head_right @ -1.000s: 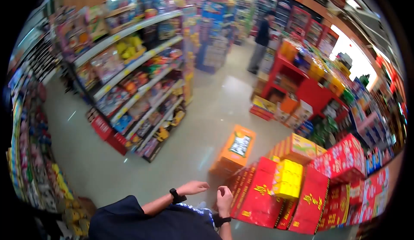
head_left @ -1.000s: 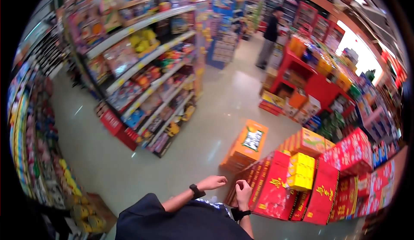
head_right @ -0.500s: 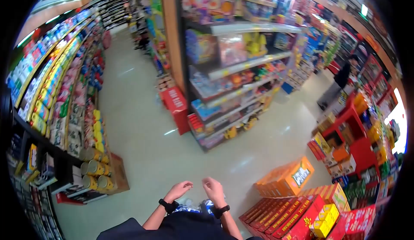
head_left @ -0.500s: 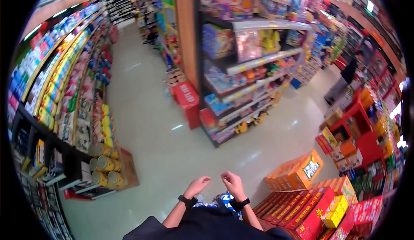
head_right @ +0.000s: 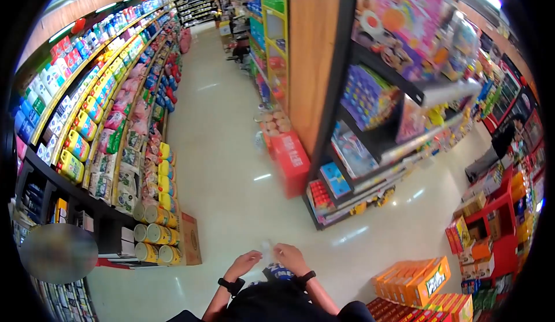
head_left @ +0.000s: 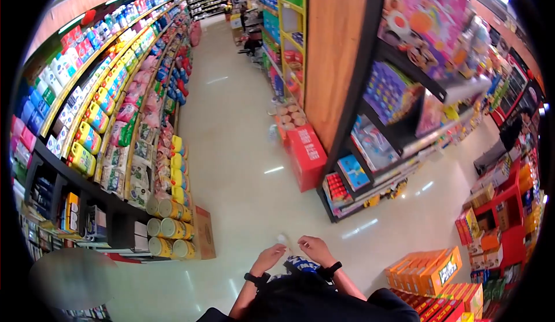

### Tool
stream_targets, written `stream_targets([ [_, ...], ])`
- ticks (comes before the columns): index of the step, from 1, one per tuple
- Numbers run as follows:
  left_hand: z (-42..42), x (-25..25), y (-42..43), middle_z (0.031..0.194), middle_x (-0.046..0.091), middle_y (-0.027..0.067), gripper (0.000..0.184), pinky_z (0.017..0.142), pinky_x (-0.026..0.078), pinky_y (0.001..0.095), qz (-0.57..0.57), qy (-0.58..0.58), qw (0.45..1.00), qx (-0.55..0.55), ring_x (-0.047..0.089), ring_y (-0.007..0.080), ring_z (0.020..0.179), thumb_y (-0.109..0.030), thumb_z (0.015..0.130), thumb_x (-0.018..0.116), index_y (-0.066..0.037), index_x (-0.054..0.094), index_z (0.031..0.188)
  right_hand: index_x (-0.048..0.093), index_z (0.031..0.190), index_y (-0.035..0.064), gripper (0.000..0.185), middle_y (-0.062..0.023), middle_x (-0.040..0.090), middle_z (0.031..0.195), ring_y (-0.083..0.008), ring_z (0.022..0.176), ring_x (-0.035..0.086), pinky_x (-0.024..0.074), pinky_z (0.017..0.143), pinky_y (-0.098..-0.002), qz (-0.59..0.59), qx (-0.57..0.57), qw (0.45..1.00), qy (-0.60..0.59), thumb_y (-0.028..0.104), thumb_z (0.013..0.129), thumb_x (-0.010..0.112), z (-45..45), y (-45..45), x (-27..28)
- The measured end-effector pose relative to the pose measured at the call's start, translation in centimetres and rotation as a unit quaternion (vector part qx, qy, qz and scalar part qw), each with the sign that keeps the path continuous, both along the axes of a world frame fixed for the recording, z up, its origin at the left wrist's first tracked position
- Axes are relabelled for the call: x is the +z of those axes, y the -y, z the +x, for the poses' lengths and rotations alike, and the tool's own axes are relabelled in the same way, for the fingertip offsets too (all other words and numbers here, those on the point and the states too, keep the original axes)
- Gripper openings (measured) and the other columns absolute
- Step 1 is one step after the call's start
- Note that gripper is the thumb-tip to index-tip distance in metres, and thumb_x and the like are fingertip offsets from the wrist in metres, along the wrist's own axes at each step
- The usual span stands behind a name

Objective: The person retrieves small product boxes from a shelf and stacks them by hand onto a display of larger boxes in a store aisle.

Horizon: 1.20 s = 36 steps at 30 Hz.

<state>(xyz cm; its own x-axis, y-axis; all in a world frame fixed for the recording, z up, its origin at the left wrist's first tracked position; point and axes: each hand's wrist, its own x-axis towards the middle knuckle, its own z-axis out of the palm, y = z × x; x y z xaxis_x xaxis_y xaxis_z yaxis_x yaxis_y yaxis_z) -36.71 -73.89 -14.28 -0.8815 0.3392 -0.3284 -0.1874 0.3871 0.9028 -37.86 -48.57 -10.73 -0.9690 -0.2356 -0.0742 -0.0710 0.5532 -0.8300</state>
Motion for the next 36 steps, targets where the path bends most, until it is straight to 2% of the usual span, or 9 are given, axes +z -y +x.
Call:
stream_targets([
  [5, -9.5, 1.7, 6.2, 0.115, 0.079, 0.0091, 0.030, 0.090, 0.058, 0.0349, 0.000, -0.050, 0.996, 0.077, 0.076, 0.0228, 0.103, -0.027, 0.106, 0.065, -0.009, 0.071, 0.129, 0.073, 0.109, 0.0063, 0.018, -0.0146, 0.076, 0.098, -0.0318, 0.087, 0.075, 0.0584, 0.076, -0.0419, 0.016, 0.063, 0.998, -0.022, 0.021, 0.099, 0.066, -13.0, 4.8, 0.4],
  [6, -11.2, 0.9, 7.5, 0.112, 0.079, 0.0109, 0.029, 0.089, 0.058, 0.0335, 0.044, -0.038, 0.993, 0.102, 0.076, 0.0204, 0.101, -0.026, 0.106, 0.065, -0.008, 0.071, 0.128, 0.072, 0.109, 0.0060, 0.019, -0.0148, 0.076, 0.098, -0.0318, 0.088, 0.074, 0.0583, 0.076, -0.0419, 0.027, 0.068, 0.997, -0.035, 0.021, 0.100, 0.066, -15.2, 5.8, 0.9],
  [9, -15.3, 1.6, 10.6, 0.110, 0.078, 0.0128, 0.028, 0.090, 0.057, 0.0322, -0.013, -0.005, 0.987, 0.160, 0.074, 0.0185, 0.100, -0.022, 0.106, 0.063, -0.004, 0.071, 0.127, 0.072, 0.111, 0.0053, 0.020, -0.0149, 0.075, 0.098, -0.0316, 0.090, 0.074, 0.0579, 0.078, -0.0419, 0.020, 0.079, 0.995, -0.060, 0.021, 0.099, 0.067, -21.1, 8.4, 3.0],
  [13, -21.4, 1.8, 13.0, 0.110, 0.078, 0.0093, 0.030, 0.094, 0.056, 0.0311, 0.081, 0.058, 0.975, 0.199, 0.071, 0.0156, 0.103, -0.020, 0.105, 0.066, 0.001, 0.070, 0.126, 0.072, 0.114, 0.0050, 0.023, -0.0152, 0.075, 0.099, -0.0315, 0.089, 0.074, 0.0581, 0.079, -0.0411, -0.012, 0.075, 0.997, -0.010, 0.023, 0.100, 0.068, -28.0, 10.2, 3.4],
  [19, -38.4, -0.5, 17.7, 0.112, 0.077, 0.0065, 0.028, 0.093, 0.056, 0.0313, 0.088, 0.020, 0.987, 0.130, 0.071, 0.0161, 0.103, -0.021, 0.107, 0.066, -0.002, 0.069, 0.127, 0.073, 0.116, 0.0051, 0.025, -0.0154, 0.076, 0.100, -0.0307, 0.089, 0.075, 0.0586, 0.080, -0.0405, 0.035, 0.038, 0.999, -0.009, 0.025, 0.101, 0.069, -41.7, 11.8, 3.1],
  [26, -58.9, 2.4, 21.6, 0.117, 0.078, 0.0097, 0.029, 0.092, 0.057, 0.0323, 0.066, -0.039, 0.994, 0.081, 0.073, 0.0173, 0.100, -0.023, 0.108, 0.065, -0.004, 0.069, 0.129, 0.073, 0.115, 0.0045, 0.024, -0.0167, 0.076, 0.099, -0.0300, 0.090, 0.075, 0.0582, 0.079, -0.0400, 0.017, -0.054, 0.998, -0.015, 0.023, 0.100, 0.071, -56.0, 13.7, 5.8],
  [29, -65.8, 6.1, 22.1, 0.119, 0.078, 0.0090, 0.029, 0.093, 0.057, 0.0326, 0.078, -0.047, 0.995, 0.042, 0.073, 0.0182, 0.103, -0.021, 0.108, 0.064, -0.003, 0.068, 0.130, 0.073, 0.114, 0.0045, 0.022, -0.0164, 0.075, 0.097, -0.0301, 0.090, 0.075, 0.0579, 0.078, -0.0402, 0.050, -0.125, 0.988, -0.077, 0.021, 0.100, 0.070, -60.5, 14.0, 5.5],
  [33, -74.1, 10.0, 21.6, 0.120, 0.077, 0.0069, 0.027, 0.097, 0.055, 0.0326, 0.080, -0.037, 0.996, 0.002, 0.071, 0.0180, 0.108, -0.018, 0.108, 0.062, -0.003, 0.067, 0.130, 0.073, 0.113, 0.0036, 0.021, -0.0170, 0.075, 0.098, -0.0337, 0.091, 0.075, 0.0590, 0.080, -0.0425, -0.003, -0.147, 0.988, -0.040, 0.019, 0.099, 0.069, -67.0, 13.9, 9.5],
  [36, -80.4, 11.4, 20.8, 0.121, 0.077, 0.0066, 0.028, 0.097, 0.054, 0.0335, 0.079, -0.042, 0.995, -0.043, 0.071, 0.0183, 0.107, -0.017, 0.107, 0.061, -0.004, 0.067, 0.132, 0.073, 0.113, 0.0043, 0.020, -0.0167, 0.076, 0.099, -0.0336, 0.090, 0.075, 0.0585, 0.078, -0.0421, 0.021, -0.198, 0.976, -0.090, 0.017, 0.098, 0.069, -72.8, 13.7, 10.5],
])
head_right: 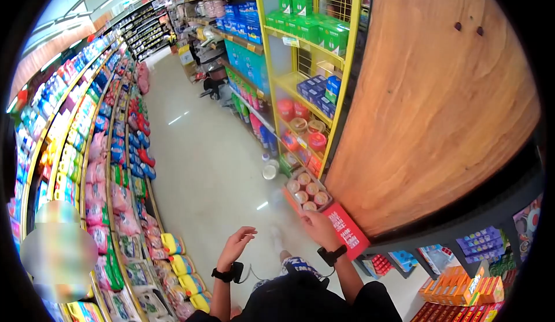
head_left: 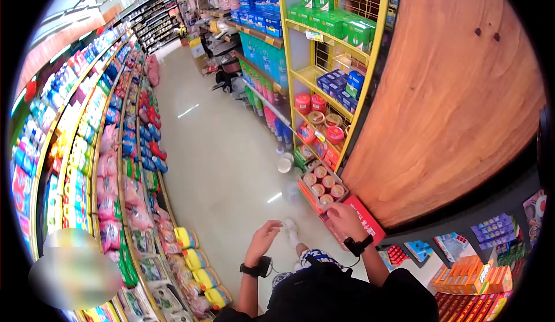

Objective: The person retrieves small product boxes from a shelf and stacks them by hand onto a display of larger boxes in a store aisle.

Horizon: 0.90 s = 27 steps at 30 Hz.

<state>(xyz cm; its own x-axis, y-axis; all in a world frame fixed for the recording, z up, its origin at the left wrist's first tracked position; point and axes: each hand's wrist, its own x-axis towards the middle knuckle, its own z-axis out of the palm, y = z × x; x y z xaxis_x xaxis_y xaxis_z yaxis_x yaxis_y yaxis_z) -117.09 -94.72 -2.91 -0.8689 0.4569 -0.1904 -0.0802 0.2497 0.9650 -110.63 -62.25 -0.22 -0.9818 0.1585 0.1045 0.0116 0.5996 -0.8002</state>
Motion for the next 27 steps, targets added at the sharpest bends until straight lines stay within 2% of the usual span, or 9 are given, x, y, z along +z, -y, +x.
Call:
stream_targets([
  [5, -11.9, 2.8, -2.6, 0.123, 0.075, 0.0060, 0.029, 0.099, 0.051, 0.0319, 0.006, -0.019, 0.997, -0.068, 0.067, 0.0159, 0.112, -0.015, 0.109, 0.059, -0.003, 0.065, 0.134, 0.073, 0.110, 0.0064, 0.017, -0.0166, 0.076, 0.097, -0.0358, 0.087, 0.073, 0.0567, 0.074, -0.0444, 0.016, -0.032, 0.998, -0.057, 0.017, 0.096, 0.069, -12.6, -2.6, -0.3],
  [8, -19.1, 6.6, -5.5, 0.123, 0.075, 0.0057, 0.028, 0.099, 0.051, 0.0314, 0.019, -0.050, 0.994, -0.095, 0.067, 0.0148, 0.111, -0.014, 0.109, 0.058, -0.003, 0.066, 0.133, 0.072, 0.109, 0.0064, 0.016, -0.0165, 0.074, 0.095, -0.0353, 0.086, 0.073, 0.0566, 0.074, -0.0443, 0.001, -0.062, 0.996, -0.061, 0.016, 0.097, 0.068, -19.6, -4.2, 5.1],
  [10, -23.8, 10.0, -8.4, 0.122, 0.075, 0.0065, 0.027, 0.095, 0.053, 0.0322, 0.033, -0.112, 0.987, -0.114, 0.068, 0.0149, 0.106, -0.014, 0.109, 0.059, -0.003, 0.067, 0.133, 0.071, 0.110, 0.0052, 0.016, -0.0158, 0.074, 0.093, -0.0341, 0.086, 0.074, 0.0571, 0.074, -0.0430, 0.070, -0.099, 0.984, -0.130, 0.015, 0.097, 0.068, -24.5, -5.7, 7.3],
  [15, -33.3, 16.5, -14.8, 0.118, 0.075, 0.0055, 0.027, 0.091, 0.054, 0.0321, 0.067, -0.198, 0.964, -0.164, 0.069, 0.0152, 0.102, -0.014, 0.109, 0.060, -0.004, 0.068, 0.133, 0.068, 0.121, 0.0051, 0.030, -0.0137, 0.071, 0.114, -0.0299, 0.091, 0.075, 0.0591, 0.081, -0.0395, 0.069, -0.161, 0.958, -0.227, 0.008, 0.092, 0.075, -31.5, -7.8, 15.1],
  [18, -38.3, 19.6, -19.4, 0.129, 0.070, 0.0066, 0.030, 0.094, 0.054, 0.0325, 0.102, -0.273, 0.945, -0.151, 0.068, 0.0174, 0.111, -0.010, 0.106, 0.062, -0.003, 0.066, 0.136, 0.062, 0.131, 0.0077, 0.046, -0.0113, 0.066, 0.130, -0.0290, 0.100, 0.073, 0.0589, 0.086, -0.0385, 0.106, -0.205, 0.934, -0.273, 0.005, 0.088, 0.078, -33.7, -8.8, 19.5],
  [20, -41.2, 21.8, -22.5, 0.138, 0.066, 0.0097, 0.035, 0.096, 0.053, 0.0323, 0.126, -0.349, 0.918, -0.137, 0.065, 0.0185, 0.118, -0.008, 0.104, 0.062, -0.002, 0.063, 0.139, 0.061, 0.134, 0.0091, 0.049, -0.0117, 0.065, 0.130, -0.0327, 0.105, 0.072, 0.0588, 0.087, -0.0406, 0.166, -0.245, 0.909, -0.292, 0.008, 0.088, 0.078, -35.3, -10.0, 22.0],
  [21, -43.0, 22.6, -24.0, 0.144, 0.064, 0.0124, 0.038, 0.099, 0.052, 0.0335, 0.123, -0.407, 0.894, -0.139, 0.063, 0.0222, 0.123, -0.006, 0.103, 0.061, -0.002, 0.061, 0.141, 0.061, 0.135, 0.0091, 0.050, -0.0116, 0.066, 0.128, -0.0305, 0.101, 0.072, 0.0586, 0.084, -0.0394, 0.202, -0.270, 0.888, -0.314, 0.008, 0.088, 0.079, -36.3, -10.5, 22.9],
  [23, -45.6, 24.6, -26.8, 0.152, 0.058, 0.0150, 0.043, 0.109, 0.048, 0.0385, 0.149, -0.394, 0.894, -0.149, 0.059, 0.0287, 0.134, -0.006, 0.102, 0.062, -0.002, 0.058, 0.144, 0.060, 0.137, 0.0090, 0.053, -0.0114, 0.067, 0.125, -0.0259, 0.092, 0.072, 0.0583, 0.080, -0.0369, 0.279, -0.319, 0.835, -0.351, 0.009, 0.089, 0.081, -38.4, -11.4, 24.6],
  [27, -49.5, 27.6, -31.6, 0.160, 0.051, 0.0178, 0.049, 0.121, 0.039, 0.0452, 0.191, -0.490, 0.834, -0.169, 0.048, 0.0352, 0.148, -0.006, 0.099, 0.065, -0.005, 0.055, 0.147, 0.059, 0.145, 0.0139, 0.062, -0.0084, 0.069, 0.118, -0.0270, 0.092, 0.071, 0.0566, 0.074, -0.0406, 0.295, -0.406, 0.814, -0.291, 0.020, 0.089, 0.084, -42.0, -12.6, 26.4],
])
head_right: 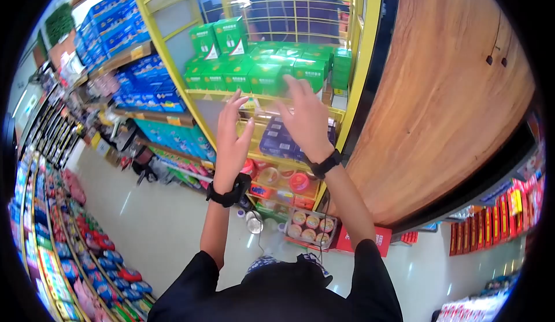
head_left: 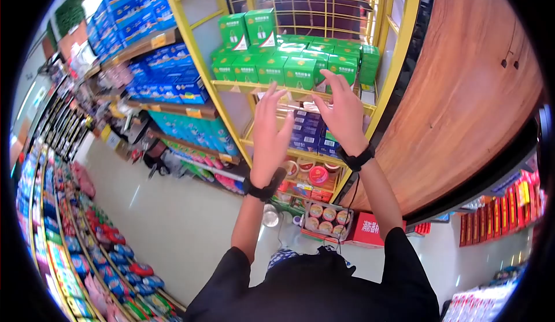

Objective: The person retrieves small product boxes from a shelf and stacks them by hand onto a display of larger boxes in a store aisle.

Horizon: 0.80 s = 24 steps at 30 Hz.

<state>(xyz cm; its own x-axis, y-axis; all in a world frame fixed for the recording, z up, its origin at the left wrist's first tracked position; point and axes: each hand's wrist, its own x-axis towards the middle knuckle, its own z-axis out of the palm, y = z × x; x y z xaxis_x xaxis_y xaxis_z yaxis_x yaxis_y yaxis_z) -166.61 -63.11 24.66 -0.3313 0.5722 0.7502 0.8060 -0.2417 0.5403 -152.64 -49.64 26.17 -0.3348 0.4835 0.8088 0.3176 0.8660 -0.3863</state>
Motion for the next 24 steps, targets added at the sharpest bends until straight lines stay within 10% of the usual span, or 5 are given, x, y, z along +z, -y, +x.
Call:
stream_targets([
  [8, -2.1, -0.1, -4.3, 0.167, 0.036, 0.0265, 0.053, 0.120, 0.037, 0.0528, 0.032, -0.026, 0.993, -0.108, 0.042, 0.0482, 0.148, -0.003, 0.092, 0.068, -0.005, 0.057, 0.144, 0.066, 0.143, 0.0193, 0.056, -0.0074, 0.069, 0.100, -0.0282, 0.092, 0.071, 0.0574, 0.074, -0.0423, 0.060, -0.103, 0.987, 0.105, 0.020, 0.089, 0.081, -3.9, -0.8, 2.9],
  [20, 0.2, -0.6, -5.7, 0.169, 0.038, 0.0239, 0.070, 0.128, 0.030, 0.0482, 0.132, 0.181, 0.938, -0.263, 0.042, 0.0368, 0.153, 0.000, 0.102, 0.059, 0.005, 0.030, 0.165, 0.070, 0.141, 0.0154, 0.057, -0.0072, 0.059, 0.090, -0.0266, 0.081, 0.064, 0.0518, 0.066, -0.0393, 0.190, -0.148, 0.970, -0.012, 0.018, 0.085, 0.084, -1.1, 3.2, 5.1],
  [24, 3.8, -2.5, -4.6, 0.156, 0.053, 0.0218, 0.062, 0.122, 0.040, 0.0455, 0.071, 0.259, 0.902, -0.338, 0.055, 0.0338, 0.142, 0.011, 0.098, 0.055, 0.007, 0.042, 0.159, 0.070, 0.141, 0.0140, 0.056, -0.0040, 0.054, 0.086, -0.0227, 0.075, 0.060, 0.0482, 0.061, -0.0356, 0.187, -0.208, 0.959, 0.041, 0.020, 0.087, 0.084, 4.9, 8.3, 3.5],
])
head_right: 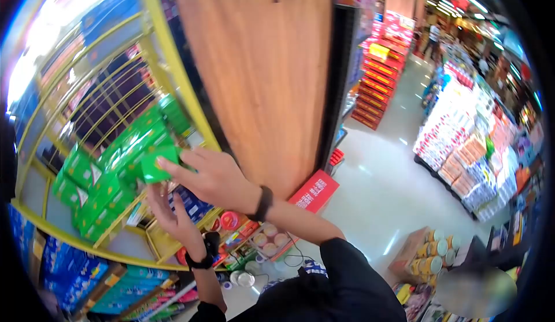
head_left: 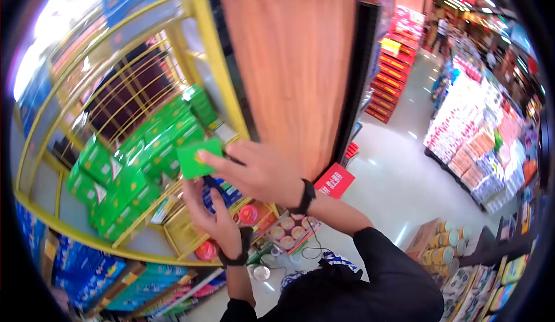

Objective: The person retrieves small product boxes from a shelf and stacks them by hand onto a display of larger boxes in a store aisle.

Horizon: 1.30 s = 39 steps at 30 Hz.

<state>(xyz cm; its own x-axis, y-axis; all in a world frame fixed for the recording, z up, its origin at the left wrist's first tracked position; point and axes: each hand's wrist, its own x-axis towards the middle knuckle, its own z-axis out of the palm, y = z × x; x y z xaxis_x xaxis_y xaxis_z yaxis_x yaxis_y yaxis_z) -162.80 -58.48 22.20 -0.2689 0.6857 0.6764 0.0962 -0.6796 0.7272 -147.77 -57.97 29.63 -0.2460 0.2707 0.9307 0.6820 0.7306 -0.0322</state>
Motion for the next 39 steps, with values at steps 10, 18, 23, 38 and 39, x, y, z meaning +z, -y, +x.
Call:
stream_targets([
  [10, 17.0, -10.7, 7.5, 0.136, 0.066, 0.0120, 0.051, 0.104, 0.051, 0.0346, -0.279, -0.057, 0.882, -0.374, 0.064, 0.0192, 0.122, -0.003, 0.103, 0.066, 0.002, 0.051, 0.152, 0.067, 0.142, 0.0134, 0.057, -0.0056, 0.066, 0.101, -0.0252, 0.074, 0.062, 0.0517, 0.062, -0.0373, -0.205, -0.199, 0.958, -0.004, 0.018, 0.087, 0.081, 20.7, 16.0, -15.2],
  [18, 34.8, -16.6, 11.7, 0.133, 0.069, 0.0132, 0.059, 0.099, 0.056, 0.0328, -0.302, -0.291, 0.750, -0.512, 0.067, 0.0203, 0.124, -0.007, 0.096, 0.080, 0.000, 0.056, 0.149, 0.075, 0.130, 0.0166, 0.049, -0.0073, 0.064, 0.089, -0.0285, 0.079, 0.065, 0.0525, 0.067, -0.0418, -0.347, -0.310, 0.869, -0.169, 0.017, 0.083, 0.086, 35.7, 27.5, -21.0],
  [23, 46.1, -18.3, 12.8, 0.130, 0.071, 0.0131, 0.061, 0.097, 0.059, 0.0348, -0.286, -0.283, 0.717, -0.569, 0.070, 0.0208, 0.117, -0.019, 0.094, 0.083, -0.002, 0.060, 0.148, 0.073, 0.131, 0.0109, 0.051, -0.0102, 0.068, 0.094, -0.0263, 0.085, 0.067, 0.0549, 0.072, -0.0375, -0.370, -0.362, 0.805, -0.291, 0.016, 0.082, 0.087, 44.7, 31.0, -22.5],
  [38, 75.7, -17.8, 1.9, 0.114, 0.074, 0.0075, 0.046, 0.087, 0.058, 0.0284, -0.325, -0.276, 0.653, -0.625, 0.070, 0.0129, 0.102, -0.013, 0.096, 0.080, 0.000, 0.066, 0.138, 0.068, 0.135, 0.0063, 0.048, -0.0101, 0.067, 0.116, -0.0204, 0.092, 0.067, 0.0572, 0.077, -0.0329, -0.336, -0.352, 0.737, -0.469, 0.005, 0.088, 0.077, 70.6, 21.2, -22.0],
  [39, 77.7, -17.4, 0.8, 0.113, 0.074, 0.0077, 0.046, 0.087, 0.058, 0.0285, -0.321, -0.283, 0.653, -0.625, 0.071, 0.0130, 0.102, -0.013, 0.096, 0.080, -0.001, 0.066, 0.138, 0.068, 0.135, 0.0062, 0.048, -0.0101, 0.067, 0.118, -0.0202, 0.092, 0.068, 0.0574, 0.077, -0.0327, -0.339, -0.351, 0.734, -0.471, 0.004, 0.088, 0.076, 72.5, 20.2, -21.6],
])
